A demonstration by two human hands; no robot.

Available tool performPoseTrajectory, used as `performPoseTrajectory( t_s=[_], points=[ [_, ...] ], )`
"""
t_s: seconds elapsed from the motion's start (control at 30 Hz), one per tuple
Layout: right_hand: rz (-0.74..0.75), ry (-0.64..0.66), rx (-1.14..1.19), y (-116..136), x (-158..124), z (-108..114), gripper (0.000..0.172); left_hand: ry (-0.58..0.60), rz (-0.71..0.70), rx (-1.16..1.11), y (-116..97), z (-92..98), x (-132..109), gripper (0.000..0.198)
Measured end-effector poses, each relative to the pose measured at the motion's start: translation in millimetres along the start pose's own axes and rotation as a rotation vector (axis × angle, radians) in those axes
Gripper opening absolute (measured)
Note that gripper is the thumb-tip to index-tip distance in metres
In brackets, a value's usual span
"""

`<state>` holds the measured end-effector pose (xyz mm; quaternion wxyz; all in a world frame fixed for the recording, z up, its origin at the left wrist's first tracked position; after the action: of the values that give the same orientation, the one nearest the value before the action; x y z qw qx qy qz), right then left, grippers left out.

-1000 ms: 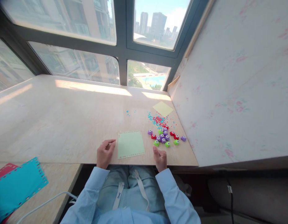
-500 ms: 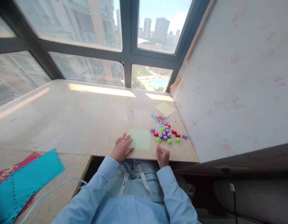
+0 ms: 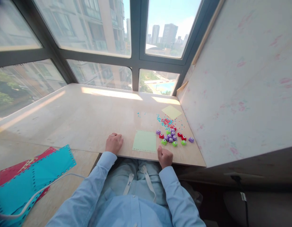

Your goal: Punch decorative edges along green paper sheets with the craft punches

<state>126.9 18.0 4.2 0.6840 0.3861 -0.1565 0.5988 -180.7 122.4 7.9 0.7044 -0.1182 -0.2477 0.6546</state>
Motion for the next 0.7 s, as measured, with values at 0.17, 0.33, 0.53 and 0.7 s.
performPoseTrajectory(
  t_s=[0.17,0.33,0.53,0.7],
  points=[
    [0.075,-0.032,-0.081,6.1,-0.7,2.3,0.057,-0.011,-0.032,0.012,-8.4,-8.3,-4.2,0.025],
    [0.121,-0.055,-0.129,10.7,-2.1,3.6,0.057,-0.043,-0.003,-0.052,-4.5,-9.2,8.9,0.031],
    [0.14,-0.052,-0.162,13.3,-3.0,3.7,0.056,0.025,-0.038,-0.144,-3.0,-20.0,43.8,0.021],
    [0.145,-0.027,-0.165,14.7,-3.5,4.3,0.057,-0.032,0.02,-0.235,15.4,-11.3,67.7,0.017]
  ],
)
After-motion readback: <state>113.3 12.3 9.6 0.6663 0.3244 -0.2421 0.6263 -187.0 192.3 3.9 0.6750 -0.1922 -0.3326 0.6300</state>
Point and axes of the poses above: each hand's wrist, its own x-axis towards the middle knuckle, its own z-axis out of the back of the hand, y = z × x, the point moved 9 cm from there along x, towards the middle knuckle, and after that the axes turned 13 degrees about -x, right-handed, at the moved point
